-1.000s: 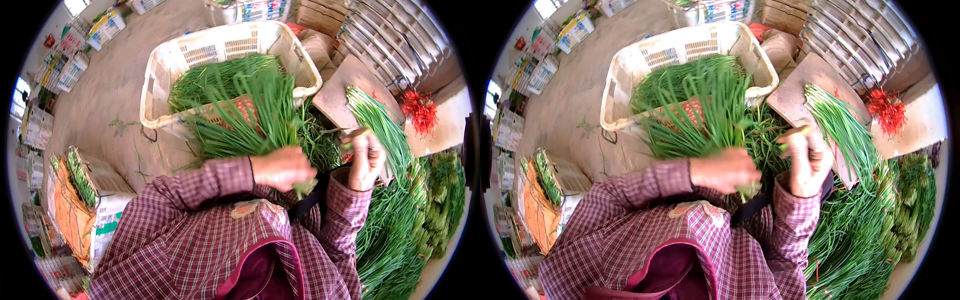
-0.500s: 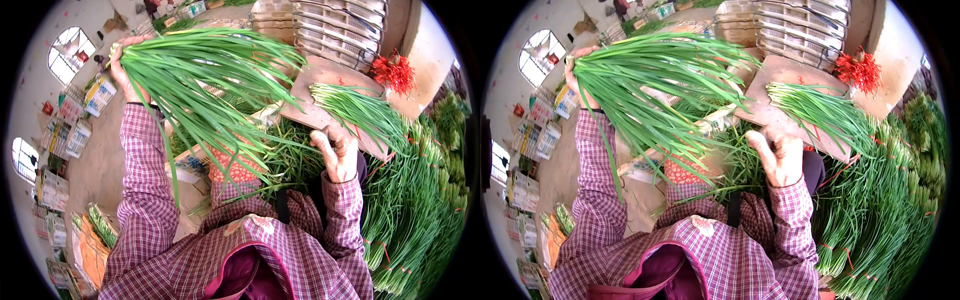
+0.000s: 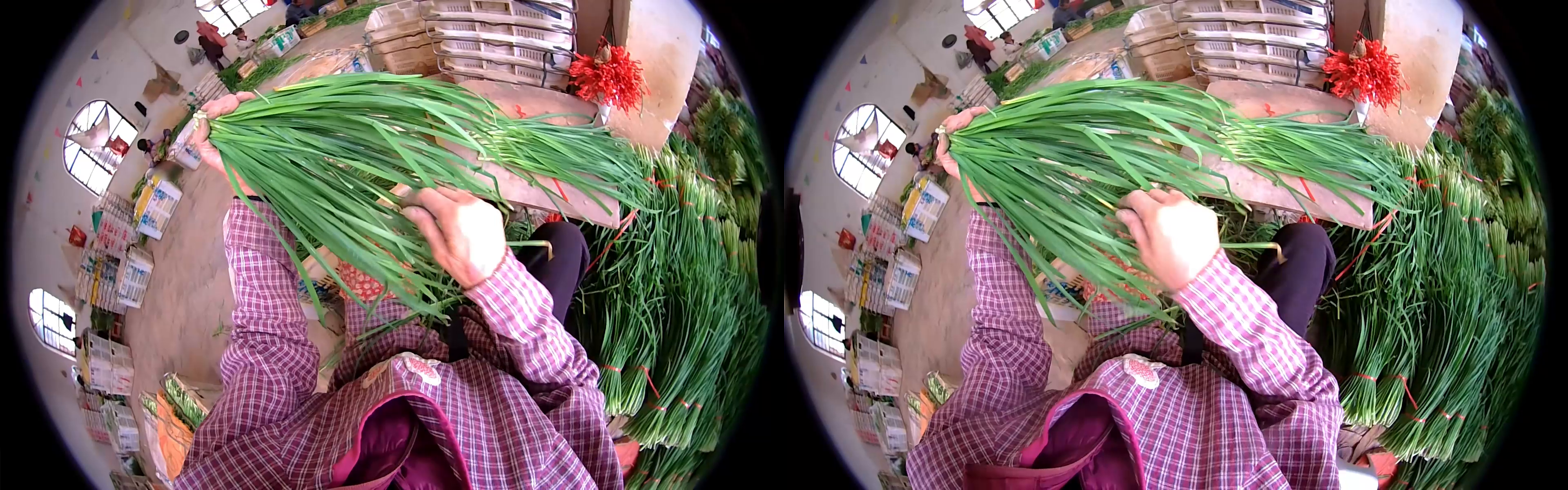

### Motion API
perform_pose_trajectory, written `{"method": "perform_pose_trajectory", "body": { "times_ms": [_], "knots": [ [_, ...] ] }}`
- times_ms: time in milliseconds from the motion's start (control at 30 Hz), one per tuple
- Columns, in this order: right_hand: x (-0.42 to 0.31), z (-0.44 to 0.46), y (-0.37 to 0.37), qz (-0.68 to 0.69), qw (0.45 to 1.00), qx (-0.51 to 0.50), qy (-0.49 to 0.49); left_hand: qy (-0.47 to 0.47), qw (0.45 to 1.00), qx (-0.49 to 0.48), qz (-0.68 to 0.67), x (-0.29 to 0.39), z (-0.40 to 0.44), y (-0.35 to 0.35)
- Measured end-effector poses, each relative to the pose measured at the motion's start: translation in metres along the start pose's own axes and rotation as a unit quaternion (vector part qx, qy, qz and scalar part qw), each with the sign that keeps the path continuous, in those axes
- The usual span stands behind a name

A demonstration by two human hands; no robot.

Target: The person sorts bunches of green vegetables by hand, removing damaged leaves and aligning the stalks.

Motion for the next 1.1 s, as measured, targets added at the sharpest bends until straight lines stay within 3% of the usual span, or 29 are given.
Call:
{"method": "perform_pose_trajectory", "body": {
  "times_ms": [200, 333, 500, 567, 667, 733, 767, 800, 867, 933, 967, 1000, 1100],
  "knots": [
    [0.006, 0.025, 0.036, 0.045, 0.996, -0.052, 0.053, -0.044, 0.993, -0.055, -0.094, -0.018, 0.003, 0.001],
    [0.007, 0.037, 0.055, 0.060, 0.998, 0.032, -0.003, -0.033, 0.995, -0.084, -0.049, -0.025, 0.000, -0.007],
    [0.002, 0.037, 0.056, 0.064, 0.994, -0.081, -0.047, -0.093, 0.978, -0.058, -0.177, -0.020, -0.006, -0.021],
    [-0.001, 0.035, 0.056, 0.057, 0.992, -0.099, -0.062, -0.092, 0.982, -0.049, -0.159, -0.021, -0.011, -0.023],
    [-0.005, 0.026, 0.040, 0.082, 0.988, -0.036, -0.125, -0.095, 0.981, -0.044, -0.162, -0.024, -0.016, -0.025],
    [-0.010, 0.008, 0.028, 0.089, 0.980, 0.022, -0.175, -0.183, 0.959, -0.064, -0.207, -0.023, -0.020, -0.019],
    [-0.010, -0.004, 0.019, 0.077, 0.983, 0.006, -0.168, -0.193, 0.940, -0.067, -0.275, -0.017, -0.017, -0.027],
    [-0.007, -0.015, 0.013, 0.073, 0.982, 0.026, -0.173, -0.192, 0.939, -0.068, -0.276, -0.011, -0.015, -0.033],
    [0.001, -0.023, -0.007, 0.105, 0.983, -0.011, -0.150, -0.145, 0.952, -0.105, -0.249, -0.004, -0.012, -0.032],
    [0.009, -0.017, -0.032, 0.090, 0.987, -0.063, -0.115, -0.164, 0.953, -0.110, -0.230, 0.001, -0.012, -0.033],
    [0.011, -0.011, -0.038, 0.050, 0.992, -0.023, -0.118, -0.150, 0.957, -0.117, -0.219, 0.005, -0.010, -0.036],
    [0.013, -0.005, -0.041, 0.034, 0.997, 0.029, -0.057, -0.135, 0.961, -0.125, -0.208, 0.009, -0.007, -0.038],
    [0.026, 0.015, -0.040, -0.001, 0.997, 0.071, -0.003, -0.136, 0.962, -0.129, -0.200, 0.012, -0.006, -0.033]
  ]
}}
Point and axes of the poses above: each hand's wrist, its own z-axis towards the middle knuckle, its own y-axis out of the palm, x = y × z, the point moved 2 cm from there along z, towards the middle knuckle, and after that the axes turned 6 degrees about -y, right-handed, at the moved point
